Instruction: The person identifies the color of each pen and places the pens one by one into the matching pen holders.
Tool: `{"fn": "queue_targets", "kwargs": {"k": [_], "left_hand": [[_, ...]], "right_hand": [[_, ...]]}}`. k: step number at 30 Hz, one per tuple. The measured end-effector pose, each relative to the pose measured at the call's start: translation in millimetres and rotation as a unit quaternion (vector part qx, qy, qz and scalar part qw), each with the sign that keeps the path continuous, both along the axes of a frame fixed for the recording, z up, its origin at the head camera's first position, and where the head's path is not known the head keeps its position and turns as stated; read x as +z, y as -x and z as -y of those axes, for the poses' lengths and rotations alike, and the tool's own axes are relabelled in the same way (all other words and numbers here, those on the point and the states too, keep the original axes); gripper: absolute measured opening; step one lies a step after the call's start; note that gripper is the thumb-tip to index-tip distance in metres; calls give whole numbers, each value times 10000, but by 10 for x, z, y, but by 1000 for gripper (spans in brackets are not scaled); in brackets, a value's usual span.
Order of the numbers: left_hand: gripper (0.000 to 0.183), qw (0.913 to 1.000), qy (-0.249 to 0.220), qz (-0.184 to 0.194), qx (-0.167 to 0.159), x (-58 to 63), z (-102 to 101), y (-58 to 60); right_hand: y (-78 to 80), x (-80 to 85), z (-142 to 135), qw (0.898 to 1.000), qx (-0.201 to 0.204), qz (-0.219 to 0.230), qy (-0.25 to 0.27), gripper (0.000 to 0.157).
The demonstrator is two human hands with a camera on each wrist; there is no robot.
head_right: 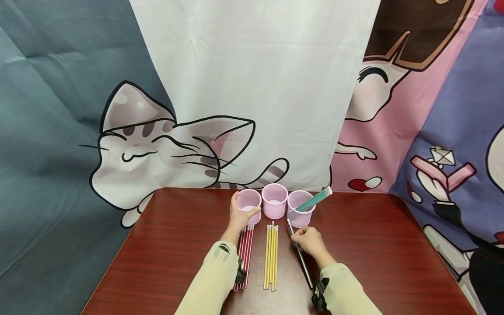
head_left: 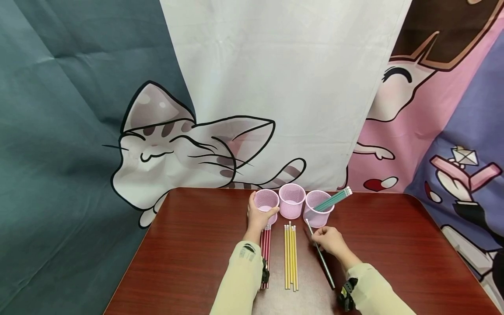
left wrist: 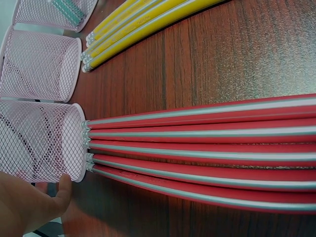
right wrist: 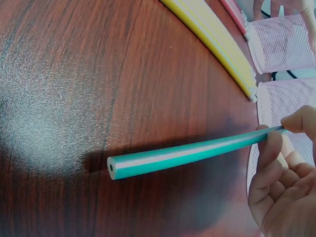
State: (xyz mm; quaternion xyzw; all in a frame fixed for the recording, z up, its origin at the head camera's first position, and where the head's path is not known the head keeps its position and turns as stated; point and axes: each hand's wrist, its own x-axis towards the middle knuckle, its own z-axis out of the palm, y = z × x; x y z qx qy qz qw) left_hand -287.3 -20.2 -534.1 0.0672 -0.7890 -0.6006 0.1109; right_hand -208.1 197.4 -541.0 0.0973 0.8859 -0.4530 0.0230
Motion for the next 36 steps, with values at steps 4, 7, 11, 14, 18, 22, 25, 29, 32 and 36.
{"fn": "queue_targets", "kwargs": {"k": [4,7,11,14,18,22,25,29,32,36], "left_hand": [[98,10000,33,13,5,-5,1,-2],[98,10000,45,42,8,-10,1,-3],[98,10000,14,81,3,-8,3,0],[98,10000,12,82,8,-7,2,0],[98,10000,25,89,15,-7,1,-2],[98,9999,28,96,6,-9,3,-2],[98,10000,43,66,4,-21,6,4],[98,10000,27,30,-3,-23,4,6],[98,10000,13,30,-10,-14,3,2],[97,10000,2,37,-13,-5,5,-7]], "right_hand": [[5,34,17,9995,74,-151,271,10],[6,67,23,9987,88,-257,423,14],[15,107,24,9985,72,-339,435,12],[19,145,32,9976,127,-428,529,11],[15,200,49,9951,202,-475,843,13],[12,258,60,9933,277,-539,982,14],[12,306,63,9926,348,-649,964,14],[25,365,51,9913,375,-725,1035,17],[39,407,38,9907,333,-736,1099,20],[51,469,25,9911,313,-831,993,22]]}}
